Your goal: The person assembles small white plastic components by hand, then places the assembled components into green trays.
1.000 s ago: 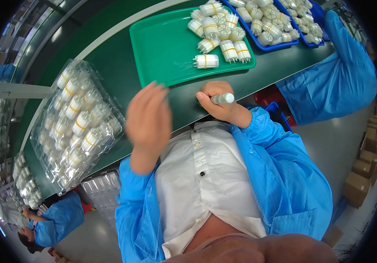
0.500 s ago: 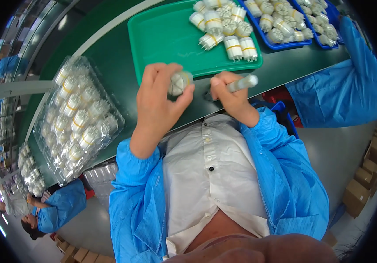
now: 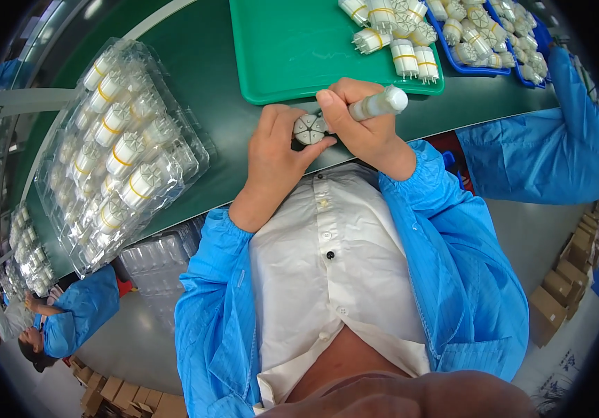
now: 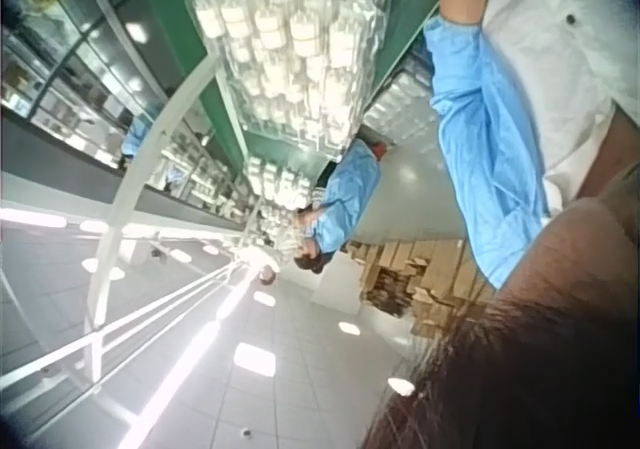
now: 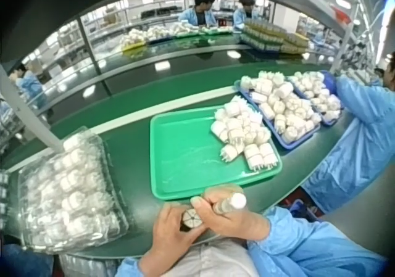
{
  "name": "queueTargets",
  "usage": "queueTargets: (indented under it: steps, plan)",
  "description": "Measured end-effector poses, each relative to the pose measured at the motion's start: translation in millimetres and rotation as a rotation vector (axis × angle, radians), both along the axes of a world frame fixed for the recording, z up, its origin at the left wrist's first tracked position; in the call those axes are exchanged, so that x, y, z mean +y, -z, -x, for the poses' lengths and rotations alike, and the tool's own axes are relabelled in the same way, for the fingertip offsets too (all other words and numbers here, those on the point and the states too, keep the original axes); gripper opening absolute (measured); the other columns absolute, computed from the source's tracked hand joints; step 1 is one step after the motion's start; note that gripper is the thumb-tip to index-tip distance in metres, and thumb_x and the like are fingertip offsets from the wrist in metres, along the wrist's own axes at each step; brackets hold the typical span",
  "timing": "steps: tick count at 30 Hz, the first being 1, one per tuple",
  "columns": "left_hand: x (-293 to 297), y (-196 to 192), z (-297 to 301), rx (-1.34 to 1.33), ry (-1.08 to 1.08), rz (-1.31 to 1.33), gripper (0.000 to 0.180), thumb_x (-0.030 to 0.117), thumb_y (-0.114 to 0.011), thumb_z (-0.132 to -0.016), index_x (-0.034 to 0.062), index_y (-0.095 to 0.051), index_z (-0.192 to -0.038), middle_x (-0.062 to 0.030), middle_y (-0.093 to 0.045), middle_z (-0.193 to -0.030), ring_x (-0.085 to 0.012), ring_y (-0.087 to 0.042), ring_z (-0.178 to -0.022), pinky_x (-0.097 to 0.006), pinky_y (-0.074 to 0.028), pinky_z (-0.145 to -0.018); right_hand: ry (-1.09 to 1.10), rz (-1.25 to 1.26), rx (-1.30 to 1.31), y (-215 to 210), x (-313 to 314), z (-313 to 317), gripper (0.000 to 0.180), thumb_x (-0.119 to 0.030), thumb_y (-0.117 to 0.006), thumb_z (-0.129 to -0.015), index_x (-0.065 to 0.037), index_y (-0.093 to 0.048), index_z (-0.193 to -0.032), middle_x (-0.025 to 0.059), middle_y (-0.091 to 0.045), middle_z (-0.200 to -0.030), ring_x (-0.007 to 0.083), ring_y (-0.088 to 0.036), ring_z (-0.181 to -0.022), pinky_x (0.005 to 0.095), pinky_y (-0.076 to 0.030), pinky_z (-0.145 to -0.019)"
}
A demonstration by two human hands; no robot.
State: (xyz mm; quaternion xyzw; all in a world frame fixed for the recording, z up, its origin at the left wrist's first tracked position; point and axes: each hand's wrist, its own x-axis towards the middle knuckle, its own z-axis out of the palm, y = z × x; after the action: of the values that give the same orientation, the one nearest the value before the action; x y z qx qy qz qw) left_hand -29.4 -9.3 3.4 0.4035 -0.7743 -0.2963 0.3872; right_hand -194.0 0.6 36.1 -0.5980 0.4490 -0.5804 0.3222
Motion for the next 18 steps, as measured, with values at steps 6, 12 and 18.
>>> queueTargets:
  steps: [6,12,18]
  plan:
    - [-1,0,-1,-0.015,0.001,0.051,0.051,0.022,-0.092,-0.063,0.0023,-0.063,-0.100,-0.0118,-0.059,-0.095,-0.0317,-0.061,-0.083,-0.041,-0.052,-0.067,0.049,0.062,0.147,-1,-2,-4,0.032,-0.009,-0.068,-0.092,-0.004,-0.052,-0.065,0.0014,-0.044,-0.054,0.0085,-0.039,-0.049,0.0296,-0.028,-0.043]
    - [-2,2,-4,0.015,-0.003,0.108,0.048,0.009,-0.085,-0.068,0.0031,-0.062,-0.109,-0.0119,-0.064,-0.101,-0.0300,-0.062,-0.091,-0.039,-0.051,-0.076,0.017,-0.020,-0.068,-6,-3,0,0.030,-0.010,-0.067,-0.093,-0.004,-0.052,-0.067,0.0009,-0.048,-0.059,0.0074,-0.040,-0.052,0.0292,-0.030,-0.045]
    - [-2,3,-7,0.053,0.075,0.083,0.050,0.006,-0.081,-0.070,0.0034,-0.061,-0.116,-0.0123,-0.066,-0.106,-0.0299,-0.062,-0.093,-0.039,-0.052,-0.079,-0.010,-0.043,-0.020,2,-14,1,0.031,-0.011,-0.067,-0.093,-0.004,-0.051,-0.067,0.0006,-0.047,-0.058,0.0088,-0.039,-0.053,0.0296,-0.030,-0.046]
